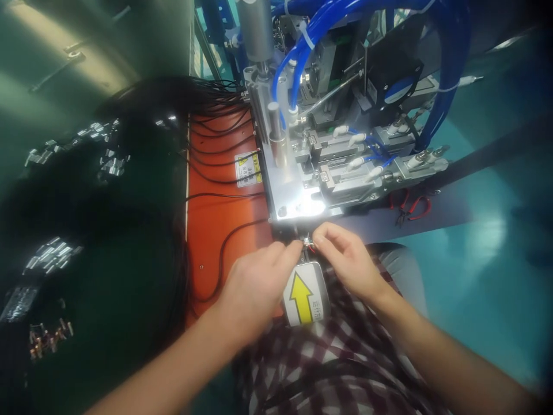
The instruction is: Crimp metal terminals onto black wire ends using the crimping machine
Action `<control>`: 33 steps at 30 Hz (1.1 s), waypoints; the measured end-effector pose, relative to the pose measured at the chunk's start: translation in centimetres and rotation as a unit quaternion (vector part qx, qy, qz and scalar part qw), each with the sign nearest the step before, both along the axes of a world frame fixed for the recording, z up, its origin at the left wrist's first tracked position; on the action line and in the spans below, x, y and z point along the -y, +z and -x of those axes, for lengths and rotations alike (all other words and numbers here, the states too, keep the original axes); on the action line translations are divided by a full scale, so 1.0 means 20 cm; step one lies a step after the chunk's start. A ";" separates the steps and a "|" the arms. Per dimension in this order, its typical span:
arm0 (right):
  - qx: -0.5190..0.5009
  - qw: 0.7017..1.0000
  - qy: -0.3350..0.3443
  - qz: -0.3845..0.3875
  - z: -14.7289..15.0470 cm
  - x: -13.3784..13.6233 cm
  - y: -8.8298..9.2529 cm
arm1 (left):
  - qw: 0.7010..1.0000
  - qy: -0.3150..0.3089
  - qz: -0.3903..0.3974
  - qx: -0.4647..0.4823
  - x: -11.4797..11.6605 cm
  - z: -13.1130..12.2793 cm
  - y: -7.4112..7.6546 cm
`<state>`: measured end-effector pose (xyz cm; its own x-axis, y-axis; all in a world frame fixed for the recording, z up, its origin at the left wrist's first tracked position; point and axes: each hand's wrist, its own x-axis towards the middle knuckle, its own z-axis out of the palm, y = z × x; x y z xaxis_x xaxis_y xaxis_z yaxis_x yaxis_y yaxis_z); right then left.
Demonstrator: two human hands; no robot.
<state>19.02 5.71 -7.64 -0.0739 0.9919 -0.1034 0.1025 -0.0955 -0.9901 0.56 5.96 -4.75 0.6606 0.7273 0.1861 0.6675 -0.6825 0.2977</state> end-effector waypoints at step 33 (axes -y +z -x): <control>0.008 0.999 -0.002 -0.036 0.00 -0.01 -0.05 | 0.994 -0.033 -0.097 0.041 -0.07 0.09 -0.04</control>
